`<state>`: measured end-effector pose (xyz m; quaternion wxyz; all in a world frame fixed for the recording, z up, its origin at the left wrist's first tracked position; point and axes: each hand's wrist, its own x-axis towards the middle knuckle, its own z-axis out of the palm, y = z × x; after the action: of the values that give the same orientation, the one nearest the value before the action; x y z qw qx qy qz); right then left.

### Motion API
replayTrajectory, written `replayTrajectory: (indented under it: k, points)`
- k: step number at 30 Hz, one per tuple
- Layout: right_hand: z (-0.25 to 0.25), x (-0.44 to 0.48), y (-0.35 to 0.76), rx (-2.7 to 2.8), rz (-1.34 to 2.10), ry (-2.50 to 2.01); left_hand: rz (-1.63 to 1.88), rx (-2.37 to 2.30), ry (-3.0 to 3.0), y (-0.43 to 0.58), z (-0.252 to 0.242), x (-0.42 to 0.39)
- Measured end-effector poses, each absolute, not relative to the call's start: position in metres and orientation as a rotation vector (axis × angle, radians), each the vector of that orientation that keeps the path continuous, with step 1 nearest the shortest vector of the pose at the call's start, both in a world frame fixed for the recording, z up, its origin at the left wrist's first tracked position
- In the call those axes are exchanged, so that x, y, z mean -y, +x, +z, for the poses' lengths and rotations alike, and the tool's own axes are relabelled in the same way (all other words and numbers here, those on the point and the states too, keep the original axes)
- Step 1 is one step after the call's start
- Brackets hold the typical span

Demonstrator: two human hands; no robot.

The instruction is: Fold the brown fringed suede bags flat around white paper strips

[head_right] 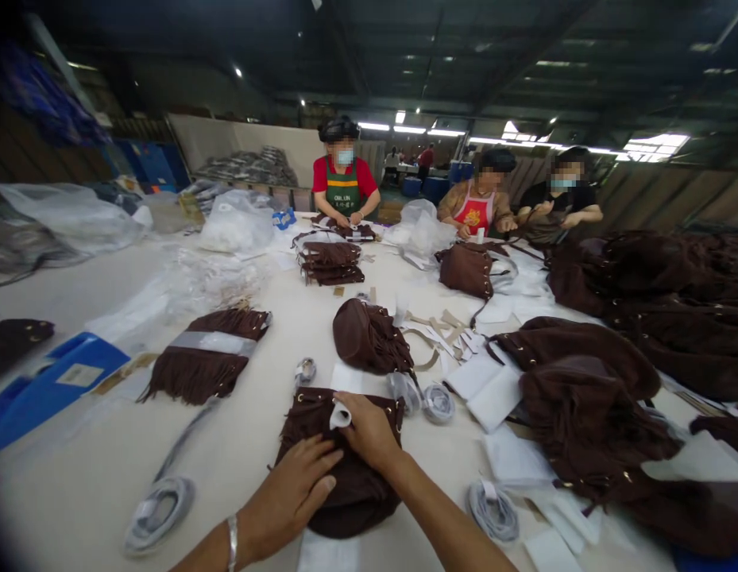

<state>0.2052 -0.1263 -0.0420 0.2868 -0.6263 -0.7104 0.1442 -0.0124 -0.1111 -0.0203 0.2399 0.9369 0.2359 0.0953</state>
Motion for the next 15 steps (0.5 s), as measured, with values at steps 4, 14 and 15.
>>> replayTrajectory:
  k: [4,14,15]
  points:
    - [-0.059,0.127,0.209,2.132,0.232,-1.666,0.151,-0.543,2.669,-0.028,-0.051,0.112]
    - [-0.063,0.133,0.197,2.503,0.057,-1.672,0.147,-0.570,2.834,-0.024,-0.078,0.124]
    - [-0.061,0.133,0.198,2.485,0.078,-1.666,0.163,-0.574,2.836,-0.025,-0.074,0.125]
